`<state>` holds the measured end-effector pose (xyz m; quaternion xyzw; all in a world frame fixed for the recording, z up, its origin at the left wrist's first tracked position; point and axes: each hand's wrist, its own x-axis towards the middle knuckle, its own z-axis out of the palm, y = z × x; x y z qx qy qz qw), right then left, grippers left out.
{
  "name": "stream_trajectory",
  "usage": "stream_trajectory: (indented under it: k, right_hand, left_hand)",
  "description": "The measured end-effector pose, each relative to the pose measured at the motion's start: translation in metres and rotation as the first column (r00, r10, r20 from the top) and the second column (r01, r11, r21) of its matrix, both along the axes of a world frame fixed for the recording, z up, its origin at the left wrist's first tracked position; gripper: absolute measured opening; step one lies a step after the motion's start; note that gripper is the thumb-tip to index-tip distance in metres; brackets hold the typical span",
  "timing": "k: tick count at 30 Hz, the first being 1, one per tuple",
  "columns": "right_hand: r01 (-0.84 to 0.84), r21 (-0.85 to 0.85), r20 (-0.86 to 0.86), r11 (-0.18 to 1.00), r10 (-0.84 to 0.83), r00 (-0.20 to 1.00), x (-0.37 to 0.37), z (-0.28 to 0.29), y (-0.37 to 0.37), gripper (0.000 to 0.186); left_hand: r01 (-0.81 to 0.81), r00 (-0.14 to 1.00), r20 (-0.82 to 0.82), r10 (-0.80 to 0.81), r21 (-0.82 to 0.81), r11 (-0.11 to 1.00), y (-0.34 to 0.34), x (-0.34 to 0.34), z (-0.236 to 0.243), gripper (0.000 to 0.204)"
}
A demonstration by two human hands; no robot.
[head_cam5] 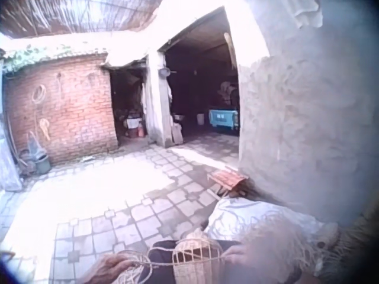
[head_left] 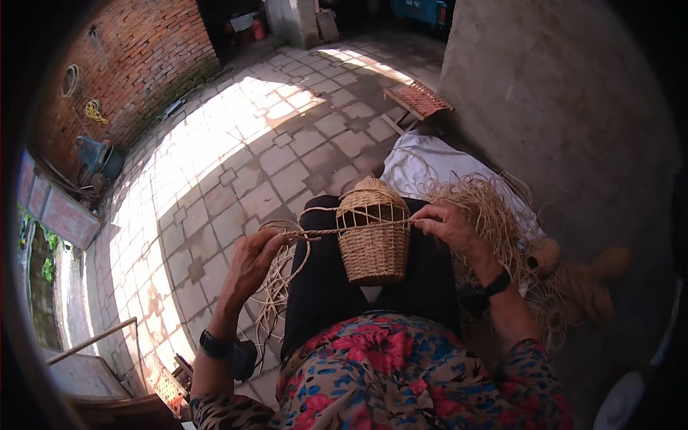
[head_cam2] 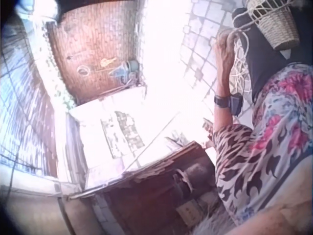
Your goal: The recorder is weaving a basket out of natural fiber twine.
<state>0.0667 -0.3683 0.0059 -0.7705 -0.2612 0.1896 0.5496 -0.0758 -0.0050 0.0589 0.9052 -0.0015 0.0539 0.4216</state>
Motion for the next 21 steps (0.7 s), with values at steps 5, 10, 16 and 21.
stream_trajectory:
  k: [5, 10, 16, 21]
  right_hand:
    - [0.042, 0.000, 0.015, 0.999, -0.042, 0.999, -0.001, -0.011, -0.009, 0.015]
    - [0.029, -0.096, 0.020, 0.995, -0.027, 0.999, 0.000, -0.016, -0.017, 0.016]
    - [0.076, -0.001, -0.100, 0.997, -0.075, 0.992, -0.010, -0.019, -0.016, 0.016]
    - [0.149, 0.033, -0.190, 0.988, -0.140, 0.972, -0.023, -0.008, 0.008, 0.013]
  left_hand:
    - [-0.142, 0.986, -0.087, 0.141, -0.015, 0.990, 0.020, -0.013, -0.005, 0.035]
    - [-0.220, 0.966, -0.128, 0.223, 0.032, 0.975, 0.035, -0.028, -0.012, 0.035]
    - [-0.235, 0.958, -0.157, 0.240, 0.047, 0.971, 0.054, -0.046, -0.025, 0.035]
    - [-0.137, 0.960, -0.179, 0.215, 0.369, 0.919, 0.069, -0.054, -0.053, 0.027]
